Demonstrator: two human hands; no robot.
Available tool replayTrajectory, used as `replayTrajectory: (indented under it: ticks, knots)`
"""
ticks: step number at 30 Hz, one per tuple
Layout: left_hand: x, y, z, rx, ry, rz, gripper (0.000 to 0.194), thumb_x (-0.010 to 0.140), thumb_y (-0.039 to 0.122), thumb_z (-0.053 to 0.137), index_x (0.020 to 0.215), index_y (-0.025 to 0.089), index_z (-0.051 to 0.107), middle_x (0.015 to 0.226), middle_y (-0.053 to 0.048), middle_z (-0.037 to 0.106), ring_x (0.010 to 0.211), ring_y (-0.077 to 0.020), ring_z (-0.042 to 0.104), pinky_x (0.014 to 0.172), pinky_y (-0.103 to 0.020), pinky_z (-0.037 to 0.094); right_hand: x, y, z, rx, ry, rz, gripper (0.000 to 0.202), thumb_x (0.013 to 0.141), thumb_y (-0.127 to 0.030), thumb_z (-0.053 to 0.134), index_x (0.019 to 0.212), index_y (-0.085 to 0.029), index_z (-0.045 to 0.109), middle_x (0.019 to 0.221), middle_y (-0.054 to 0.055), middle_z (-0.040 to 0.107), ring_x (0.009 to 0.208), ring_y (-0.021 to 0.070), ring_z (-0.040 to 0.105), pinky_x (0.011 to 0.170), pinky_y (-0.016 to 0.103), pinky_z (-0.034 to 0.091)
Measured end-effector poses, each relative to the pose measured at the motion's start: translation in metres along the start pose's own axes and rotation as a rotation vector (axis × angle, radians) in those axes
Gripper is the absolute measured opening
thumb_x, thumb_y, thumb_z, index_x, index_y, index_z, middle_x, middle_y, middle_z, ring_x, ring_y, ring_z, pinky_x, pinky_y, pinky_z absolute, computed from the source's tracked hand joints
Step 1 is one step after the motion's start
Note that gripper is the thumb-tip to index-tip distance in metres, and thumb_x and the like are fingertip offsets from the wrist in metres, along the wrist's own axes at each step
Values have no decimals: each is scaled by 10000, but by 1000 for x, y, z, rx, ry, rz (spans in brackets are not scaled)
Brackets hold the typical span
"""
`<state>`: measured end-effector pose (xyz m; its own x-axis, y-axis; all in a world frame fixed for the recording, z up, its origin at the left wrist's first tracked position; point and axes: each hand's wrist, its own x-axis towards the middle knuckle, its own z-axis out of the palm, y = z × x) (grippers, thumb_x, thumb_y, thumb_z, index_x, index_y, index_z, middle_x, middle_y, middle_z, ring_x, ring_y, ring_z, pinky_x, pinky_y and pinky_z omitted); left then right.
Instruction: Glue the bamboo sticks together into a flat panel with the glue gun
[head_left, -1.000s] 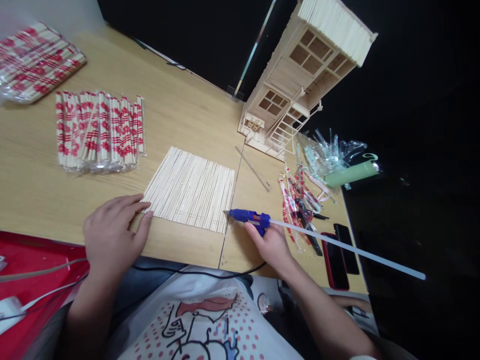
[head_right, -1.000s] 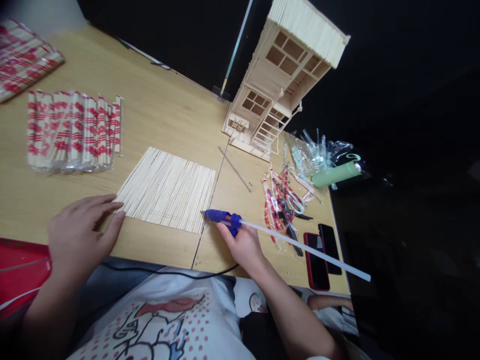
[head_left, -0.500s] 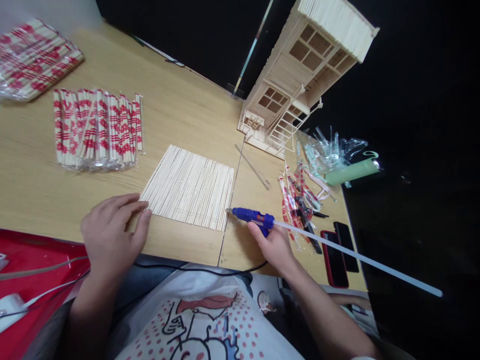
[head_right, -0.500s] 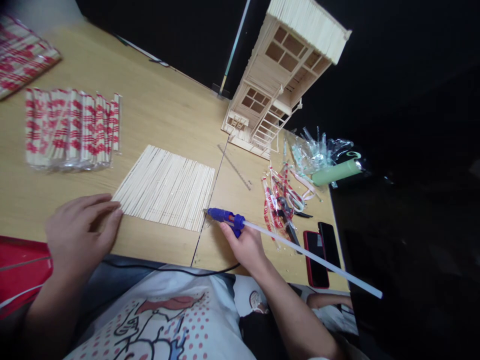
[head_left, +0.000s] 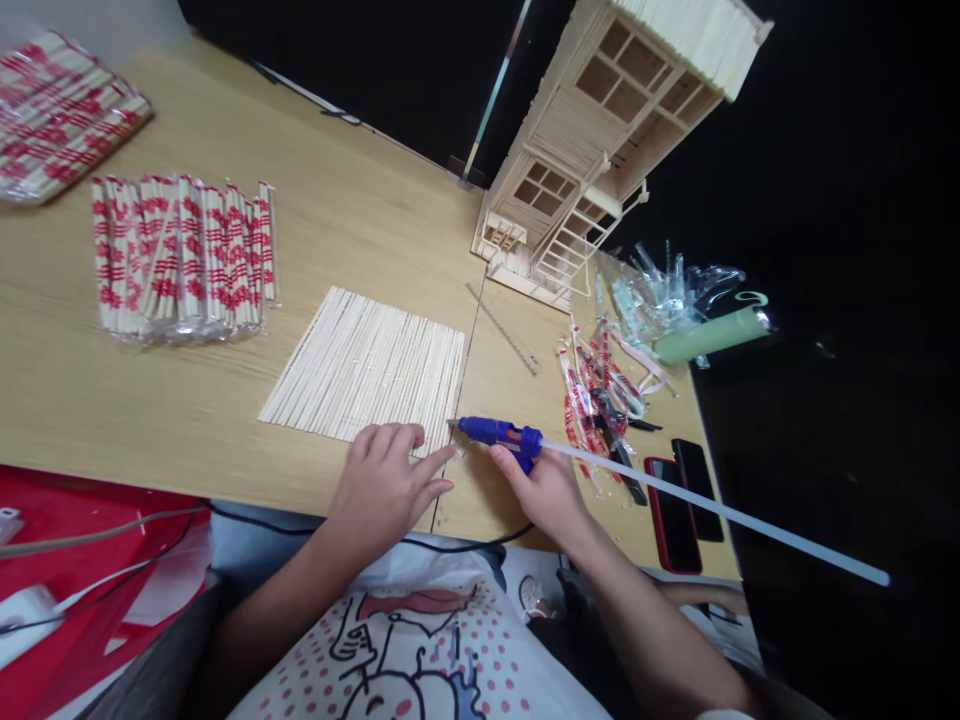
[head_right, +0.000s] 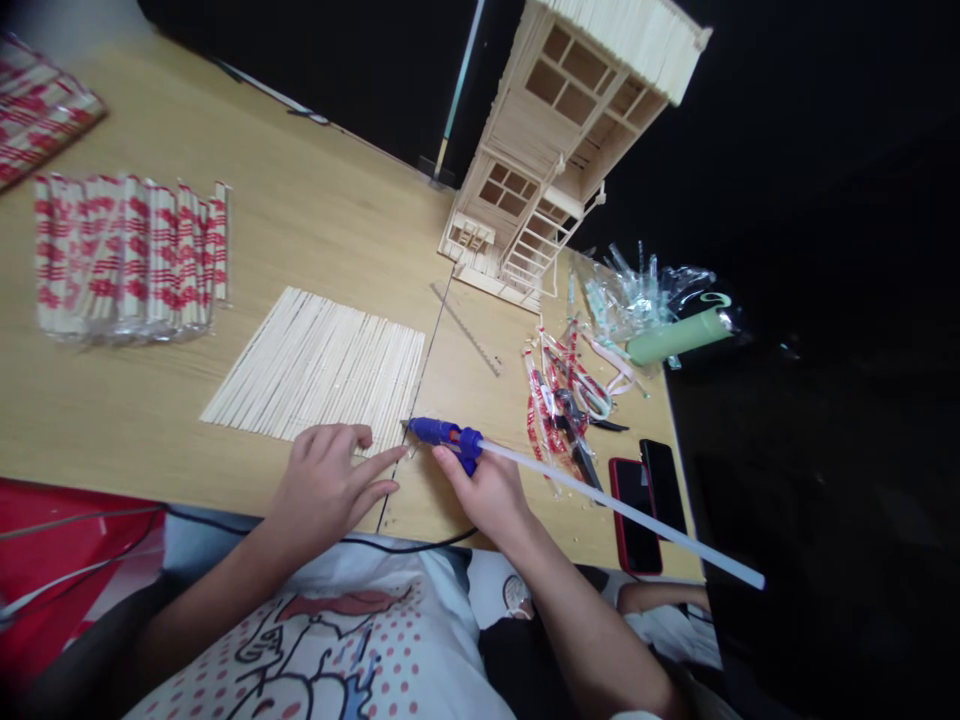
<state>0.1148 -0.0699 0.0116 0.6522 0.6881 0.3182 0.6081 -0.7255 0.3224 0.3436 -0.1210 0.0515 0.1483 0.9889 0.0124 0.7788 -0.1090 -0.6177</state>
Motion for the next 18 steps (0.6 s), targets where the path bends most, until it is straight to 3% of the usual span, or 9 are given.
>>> replayTrajectory:
  ticks: [18]
  knots:
    - [-2,-1,0,21,8,-5,332,939,457,672,1228,303,726,1117,-119,642,1000,-302,546,903,-477,392,5,5,1,9,-10,36,391,966,-490,554,1018,-210,822,1062,116,808,1095,346,741,1020,487,558]
